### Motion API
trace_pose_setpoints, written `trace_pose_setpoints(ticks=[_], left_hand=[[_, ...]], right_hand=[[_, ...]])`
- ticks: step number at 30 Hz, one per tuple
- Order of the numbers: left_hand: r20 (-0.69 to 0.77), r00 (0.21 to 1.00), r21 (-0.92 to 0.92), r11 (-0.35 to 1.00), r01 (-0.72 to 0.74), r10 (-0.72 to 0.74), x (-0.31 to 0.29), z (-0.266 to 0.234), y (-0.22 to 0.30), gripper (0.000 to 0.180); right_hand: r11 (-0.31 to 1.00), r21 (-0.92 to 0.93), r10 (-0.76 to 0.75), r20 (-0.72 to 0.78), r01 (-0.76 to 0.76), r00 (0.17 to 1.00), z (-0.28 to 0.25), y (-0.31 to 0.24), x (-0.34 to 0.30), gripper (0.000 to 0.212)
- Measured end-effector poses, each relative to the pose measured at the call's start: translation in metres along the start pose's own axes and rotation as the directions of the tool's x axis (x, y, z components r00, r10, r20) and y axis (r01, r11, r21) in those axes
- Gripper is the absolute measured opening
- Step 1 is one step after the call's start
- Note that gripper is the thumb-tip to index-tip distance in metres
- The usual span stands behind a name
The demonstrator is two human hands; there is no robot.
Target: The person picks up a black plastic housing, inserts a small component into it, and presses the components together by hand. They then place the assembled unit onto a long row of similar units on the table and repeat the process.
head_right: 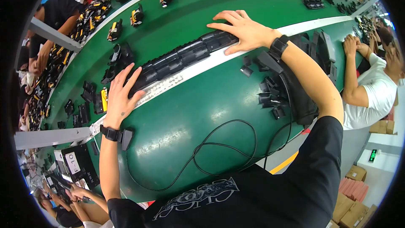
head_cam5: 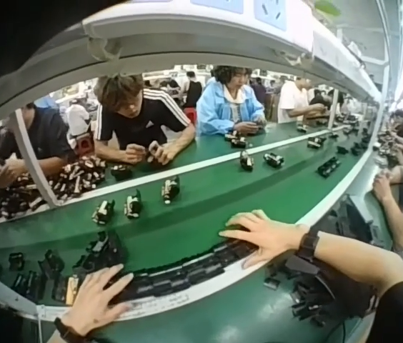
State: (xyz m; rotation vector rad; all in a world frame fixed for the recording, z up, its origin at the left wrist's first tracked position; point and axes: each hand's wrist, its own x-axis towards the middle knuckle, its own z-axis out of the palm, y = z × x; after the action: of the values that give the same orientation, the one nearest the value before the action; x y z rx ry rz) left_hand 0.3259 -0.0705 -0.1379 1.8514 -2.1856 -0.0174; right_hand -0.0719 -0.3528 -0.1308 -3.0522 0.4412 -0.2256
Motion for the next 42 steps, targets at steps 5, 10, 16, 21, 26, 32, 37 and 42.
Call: trace_pose_setpoints(ticks=[5, 10, 16, 21, 26, 32, 37, 42], left_hand=[[-0.040, 0.996, 0.109, 0.991, -0.077, 0.082, 0.008, -0.003, 0.016, 0.069], [-0.021, 0.967, 0.132, 0.960, -0.248, 0.252, 0.053, 0.011, 0.068, 0.067], [-0.076, 0.954, 0.059, 0.956, -0.286, 0.290, 0.115, 0.076, 0.102, 0.055], [-0.030, 0.962, 0.036, 0.962, -0.270, 0.271, 0.123, 0.088, 0.103, 0.054], [-0.031, 0.959, 0.019, 0.959, -0.282, 0.282, 0.134, 0.092, 0.103, 0.056], [-0.195, 0.929, 0.062, 0.949, -0.308, 0.314, 0.099, 0.042, 0.103, 0.061], [-0.060, 0.992, -0.005, 0.994, -0.114, 0.113, 0.014, 0.013, 0.033, 0.060], [-0.016, 0.983, 0.067, 0.981, -0.180, 0.181, -0.005, 0.025, -0.002, 0.058]], right_hand=[[0.998, 0.011, 0.065, 0.046, -0.066, 0.997, -0.006, 0.001, -0.011, 0.085], [0.998, -0.033, 0.056, 0.121, -0.052, 0.991, 0.008, -0.008, -0.016, 0.072], [0.987, -0.162, 0.026, 0.118, -0.006, 0.993, 0.013, -0.010, -0.024, 0.067], [0.992, -0.116, 0.061, 0.103, -0.049, 0.993, 0.018, -0.011, -0.029, 0.069], [0.990, -0.099, 0.117, 0.135, -0.104, 0.984, 0.010, -0.006, -0.026, 0.077], [0.967, -0.226, 0.150, 0.124, -0.119, 0.981, -0.012, -0.014, -0.023, 0.084], [0.917, -0.109, 0.392, 0.077, -0.383, 0.917, -0.007, -0.004, -0.048, 0.081], [0.904, -0.091, 0.427, 0.180, -0.418, 0.886, 0.000, -0.008, -0.041, 0.076]])
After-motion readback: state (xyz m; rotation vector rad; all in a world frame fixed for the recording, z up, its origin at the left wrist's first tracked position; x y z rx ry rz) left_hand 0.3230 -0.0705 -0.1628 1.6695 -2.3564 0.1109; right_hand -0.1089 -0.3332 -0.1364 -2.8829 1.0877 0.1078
